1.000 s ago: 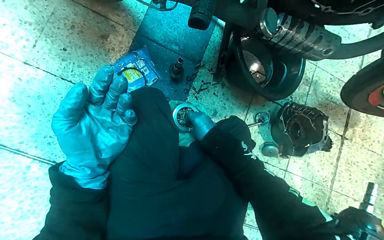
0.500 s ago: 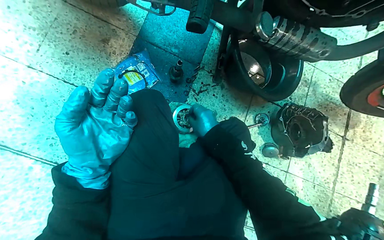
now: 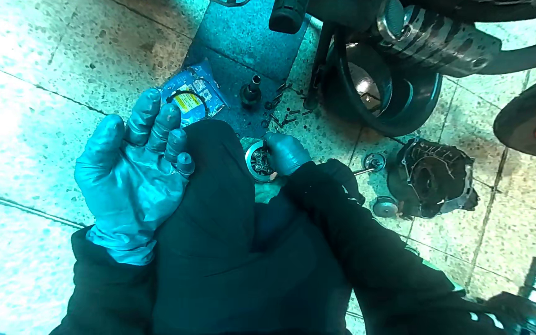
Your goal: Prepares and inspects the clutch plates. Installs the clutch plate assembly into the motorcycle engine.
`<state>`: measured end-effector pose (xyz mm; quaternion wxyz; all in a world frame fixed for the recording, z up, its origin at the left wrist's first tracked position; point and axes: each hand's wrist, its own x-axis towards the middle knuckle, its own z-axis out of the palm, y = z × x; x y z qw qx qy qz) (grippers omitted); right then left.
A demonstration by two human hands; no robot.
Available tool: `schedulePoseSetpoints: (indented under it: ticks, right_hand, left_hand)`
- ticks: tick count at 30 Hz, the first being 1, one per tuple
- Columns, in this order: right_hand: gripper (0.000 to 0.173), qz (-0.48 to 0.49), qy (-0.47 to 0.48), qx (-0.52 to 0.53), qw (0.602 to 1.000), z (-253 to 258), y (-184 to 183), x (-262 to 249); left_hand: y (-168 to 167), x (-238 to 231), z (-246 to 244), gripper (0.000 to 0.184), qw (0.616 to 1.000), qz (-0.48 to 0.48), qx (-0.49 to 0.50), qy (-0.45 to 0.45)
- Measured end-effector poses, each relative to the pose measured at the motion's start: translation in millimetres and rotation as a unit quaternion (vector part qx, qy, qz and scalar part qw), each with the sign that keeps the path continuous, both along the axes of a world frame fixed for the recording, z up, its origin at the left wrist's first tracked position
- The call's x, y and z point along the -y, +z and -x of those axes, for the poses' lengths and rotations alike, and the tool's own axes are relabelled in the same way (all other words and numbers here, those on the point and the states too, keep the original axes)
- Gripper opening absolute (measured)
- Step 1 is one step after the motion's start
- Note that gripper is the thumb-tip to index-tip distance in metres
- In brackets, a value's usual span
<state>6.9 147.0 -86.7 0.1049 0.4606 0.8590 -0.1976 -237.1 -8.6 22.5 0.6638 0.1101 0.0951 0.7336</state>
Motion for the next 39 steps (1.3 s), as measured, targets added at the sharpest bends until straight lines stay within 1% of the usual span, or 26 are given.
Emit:
schedulePoseSetpoints:
  ticks: [3,7,10,12,14,15,16,17,18,19,20,21,22,24,25,26,28,30,31,33,34,37,39]
  right_hand:
    - [0.027,0.001,-0.048,0.024,0.999,6,3,5]
    - [0.02,-0.012,-0.113,0.022,0.993,12,7,11]
    - [0.021,-0.013,-0.118,0.016,0.993,7,5,10]
    - [0.02,-0.021,-0.072,-0.032,0.997,-1,5,14]
    - [0.019,-0.004,0.03,-0.094,0.995,-5,0,19]
    - [0.018,0.009,0.075,-0.104,0.992,-4,-5,22]
    - [0.019,0.001,0.105,-0.112,0.988,-1,-15,25]
    - [0.025,-0.027,0.105,-0.139,0.984,6,-27,29]
    - [0.031,0.081,0.087,0.017,0.993,27,6,25]
    - [0.037,0.192,0.069,0.178,0.963,56,38,17]
    - [0.039,0.223,0.04,0.228,0.947,73,41,11]
    - [0.037,0.172,0.004,0.18,0.968,74,15,13]
    - [0.038,0.162,-0.02,0.168,0.972,77,-7,7]
    - [0.044,0.17,-0.076,0.18,0.966,80,-44,-4]
    - [0.045,0.169,-0.101,0.175,0.965,77,-54,-4]
    - [0.045,0.157,-0.106,0.164,0.968,72,-57,-1]
    - [0.039,0.108,-0.068,0.115,0.985,48,-44,16]
    - [0.04,0.088,-0.042,0.081,0.992,36,-42,21]
    - [0.04,0.094,-0.037,0.087,0.991,38,-45,18]
    - [0.044,0.157,-0.046,0.142,0.976,65,-54,2]
    - [0.044,0.174,-0.05,0.155,0.971,76,-52,-4]
    - [0.044,0.182,-0.048,0.171,0.967,82,-44,-6]
    - [0.043,0.154,-0.061,0.141,0.976,67,-51,0]
  left_hand:
    - [1,0,-1,0.054,1.0,-0.004,0.006,-0.001]
    - [1,1,-1,0.053,1.0,-0.006,0.023,0.0]
    - [0,2,0,0.051,1.0,-0.01,0.01,-0.004]
    - [0,1,-1,0.05,1.0,-0.011,0.005,-0.001]
    - [1,3,0,0.051,1.0,-0.01,0.007,-0.001]
    - [1,3,1,0.052,1.0,-0.01,0.008,-0.004]
    - [2,3,1,0.053,1.0,-0.009,0.008,-0.008]
    - [2,2,0,0.053,1.0,-0.01,0.008,-0.011]
    - [2,2,0,0.052,1.0,-0.007,0.005,-0.011]
    - [2,2,-1,0.051,1.0,-0.009,0.003,-0.011]
    - [2,2,-1,0.051,1.0,-0.008,0.003,-0.009]
    - [2,2,-1,0.052,1.0,-0.007,0.005,-0.007]
    - [2,1,-1,0.052,1.0,-0.008,0.009,-0.006]
    - [2,1,-1,0.052,1.0,-0.009,0.007,-0.004]
    - [2,1,-1,0.052,1.0,-0.007,0.006,-0.003]
    - [3,1,-1,0.053,1.0,-0.005,0.011,-0.002]
    - [2,2,0,0.052,1.0,-0.005,0.015,-0.004]
    - [2,2,0,0.053,1.0,-0.004,0.016,-0.008]
    - [2,2,0,0.052,1.0,-0.006,0.014,-0.008]
    - [2,3,1,0.052,1.0,-0.006,0.01,-0.003]
    - [2,3,1,0.052,1.0,-0.008,0.006,-0.005]
    - [2,2,-1,0.053,1.0,-0.01,0.006,-0.007]
    - [1,1,-2,0.051,1.0,-0.005,0.01,0.002]
